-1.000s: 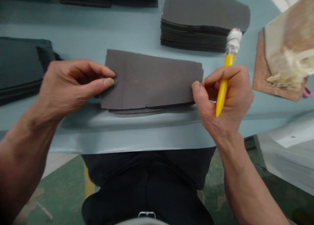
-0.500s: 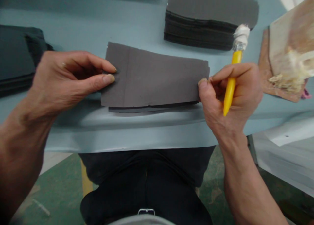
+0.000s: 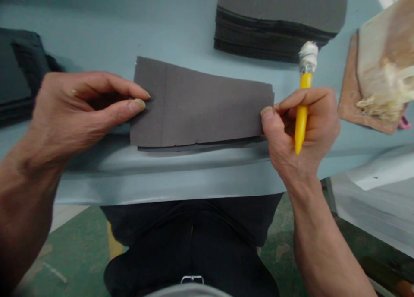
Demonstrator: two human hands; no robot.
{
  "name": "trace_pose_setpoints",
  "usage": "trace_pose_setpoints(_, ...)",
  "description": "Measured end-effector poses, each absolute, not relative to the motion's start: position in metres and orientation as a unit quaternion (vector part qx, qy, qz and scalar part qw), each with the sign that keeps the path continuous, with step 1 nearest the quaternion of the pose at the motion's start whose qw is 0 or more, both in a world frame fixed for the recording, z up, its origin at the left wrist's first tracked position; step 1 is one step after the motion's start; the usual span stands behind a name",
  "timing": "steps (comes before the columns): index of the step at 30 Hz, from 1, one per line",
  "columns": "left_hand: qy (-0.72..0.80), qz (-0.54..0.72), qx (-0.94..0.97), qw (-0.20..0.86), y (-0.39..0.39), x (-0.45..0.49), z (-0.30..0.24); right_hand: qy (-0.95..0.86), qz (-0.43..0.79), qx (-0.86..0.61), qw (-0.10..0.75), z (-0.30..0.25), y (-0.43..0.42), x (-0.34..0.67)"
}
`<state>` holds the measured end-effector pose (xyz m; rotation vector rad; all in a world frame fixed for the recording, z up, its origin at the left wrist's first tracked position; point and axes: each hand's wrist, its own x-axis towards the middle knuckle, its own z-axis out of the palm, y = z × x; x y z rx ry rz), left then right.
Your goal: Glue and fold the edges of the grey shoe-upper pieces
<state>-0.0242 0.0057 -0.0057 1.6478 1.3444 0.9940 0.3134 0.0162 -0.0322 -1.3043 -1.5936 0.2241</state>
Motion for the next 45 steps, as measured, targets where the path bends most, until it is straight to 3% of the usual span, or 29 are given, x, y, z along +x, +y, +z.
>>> trace_pose_setpoints(45,0.536,0.331,0.712,0.312,-0.0035,-0.0276,-0.0103,-0.658,0.143,-0.523,0.524,-0.0339,0.0173,0.3118)
